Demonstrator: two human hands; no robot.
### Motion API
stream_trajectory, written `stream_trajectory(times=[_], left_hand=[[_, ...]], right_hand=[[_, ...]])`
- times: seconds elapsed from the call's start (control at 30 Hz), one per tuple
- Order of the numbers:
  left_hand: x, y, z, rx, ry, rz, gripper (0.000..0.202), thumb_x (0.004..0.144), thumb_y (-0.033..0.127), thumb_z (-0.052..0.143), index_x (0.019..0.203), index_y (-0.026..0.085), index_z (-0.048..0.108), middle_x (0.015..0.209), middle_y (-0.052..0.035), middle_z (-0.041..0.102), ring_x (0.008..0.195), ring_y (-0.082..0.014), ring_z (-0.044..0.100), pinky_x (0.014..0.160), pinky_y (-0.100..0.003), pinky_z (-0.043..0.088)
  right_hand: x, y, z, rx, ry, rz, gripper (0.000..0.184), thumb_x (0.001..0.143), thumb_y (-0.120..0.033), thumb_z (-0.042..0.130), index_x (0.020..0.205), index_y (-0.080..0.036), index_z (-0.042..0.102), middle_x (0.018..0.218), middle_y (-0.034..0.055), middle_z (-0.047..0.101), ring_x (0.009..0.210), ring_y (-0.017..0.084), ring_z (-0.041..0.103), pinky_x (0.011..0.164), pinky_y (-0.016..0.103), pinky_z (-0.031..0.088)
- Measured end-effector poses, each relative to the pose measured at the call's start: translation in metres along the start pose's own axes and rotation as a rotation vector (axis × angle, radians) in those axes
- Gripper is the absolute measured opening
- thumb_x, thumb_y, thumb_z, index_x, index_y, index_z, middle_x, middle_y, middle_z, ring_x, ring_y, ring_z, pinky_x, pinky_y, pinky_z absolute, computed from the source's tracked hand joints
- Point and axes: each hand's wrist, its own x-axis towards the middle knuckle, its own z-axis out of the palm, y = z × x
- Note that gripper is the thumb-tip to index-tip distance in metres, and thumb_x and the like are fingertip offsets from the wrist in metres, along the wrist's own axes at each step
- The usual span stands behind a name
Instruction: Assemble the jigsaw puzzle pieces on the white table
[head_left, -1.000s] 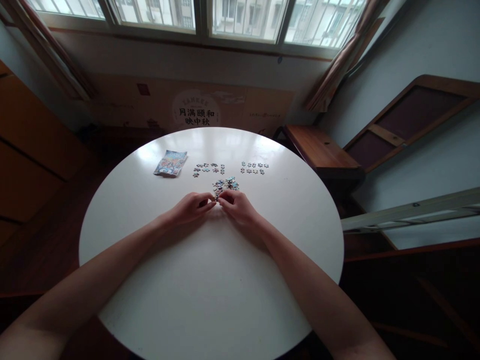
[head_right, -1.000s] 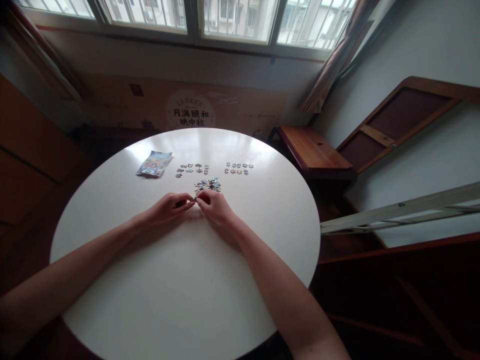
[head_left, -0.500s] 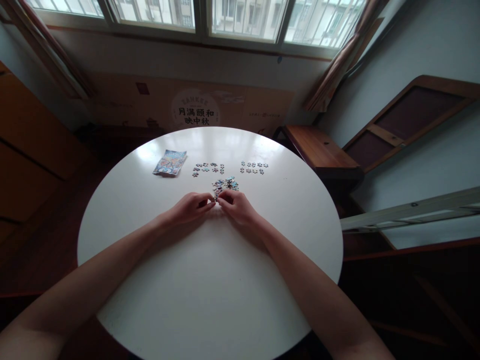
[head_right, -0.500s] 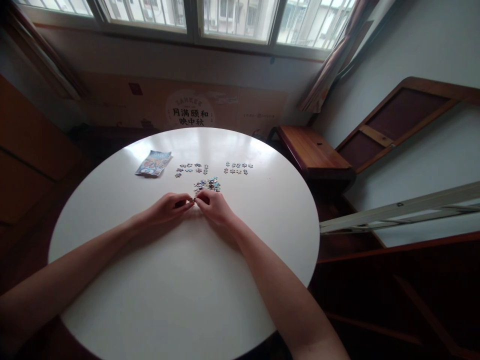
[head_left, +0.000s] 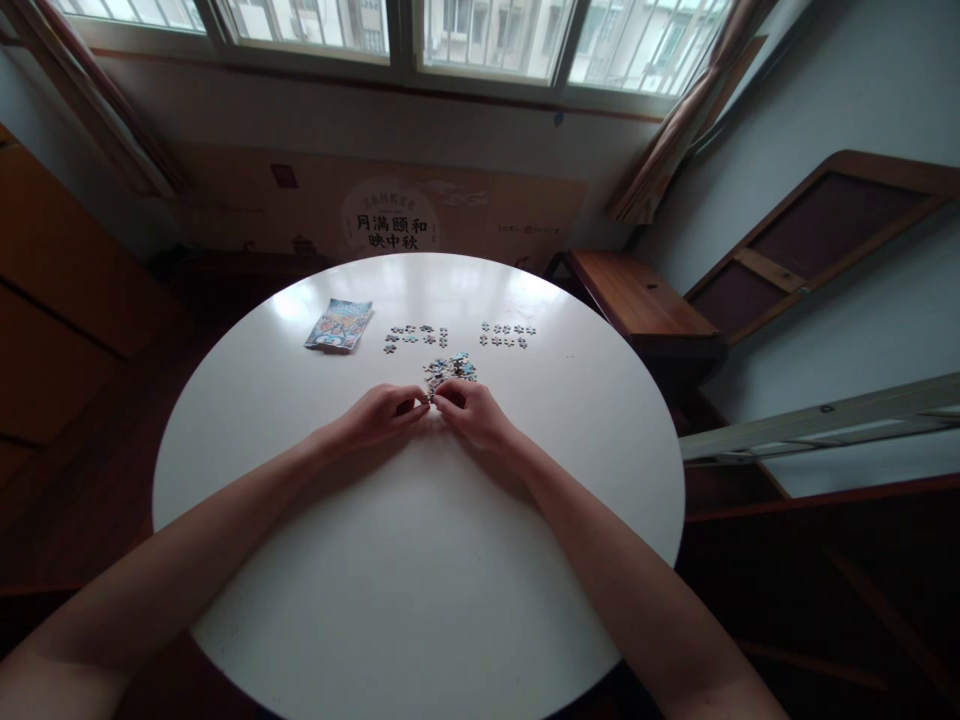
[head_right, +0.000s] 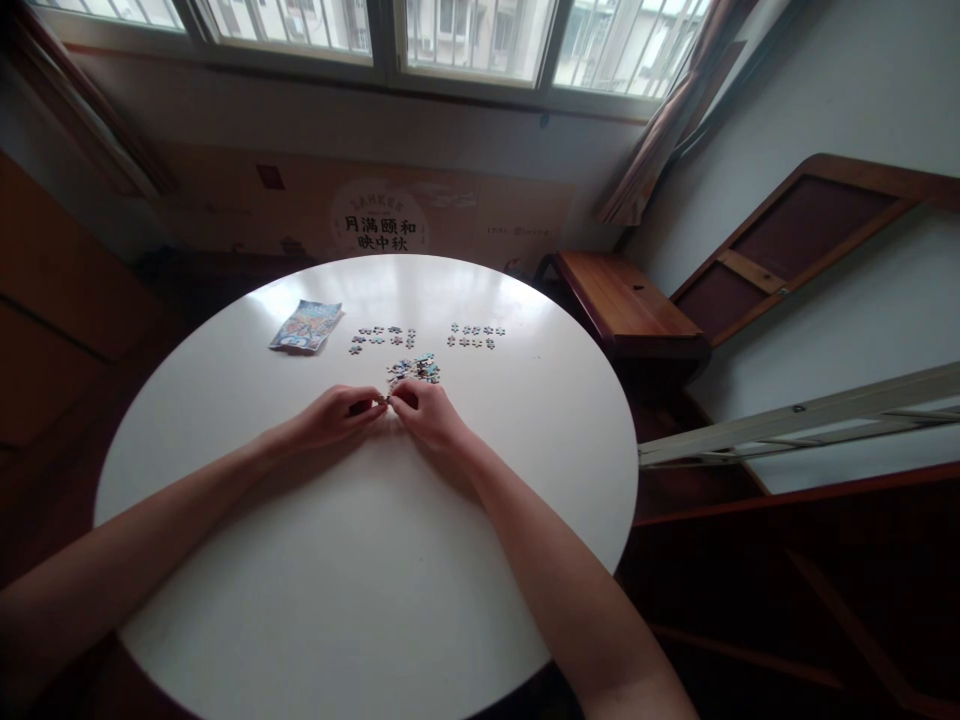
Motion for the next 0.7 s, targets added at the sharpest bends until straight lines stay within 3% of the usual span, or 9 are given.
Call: stream_trajectory(times=[0.37,0.7], left_hand=[[-0.0002,-0.0003,-0.0002,-0.010,-0.003,0.002,0.026,0.094,0.032,0.053,0.085,0.012,0.068,0.060,0.0037,0.054,0.054,-0.0062,0.041,0.055,-0.017,0.031],[-0.0003,0.0000,0.0006,-0.013,0.002,0.000,0.027,0.093,0.032,0.052,0.082,0.012,0.066,0.055,0.0059,0.046,0.052,-0.0060,0.037,0.053,-0.017,0.029]], right_hand=[[-0.0006,0.0003,-0.0003,-0.005,-0.005,0.007,0.016,0.084,-0.028,0.058,0.081,-0.015,0.067,0.076,0.0014,0.066,0.069,0.011,0.054,0.069,0.025,0.042],[-0.0013,-0.0019,-0.0004,-0.006,-0.011,0.008,0.017,0.084,-0.028,0.057,0.081,-0.015,0.066,0.076,0.0014,0.066,0.069,0.012,0.054,0.069,0.025,0.043]])
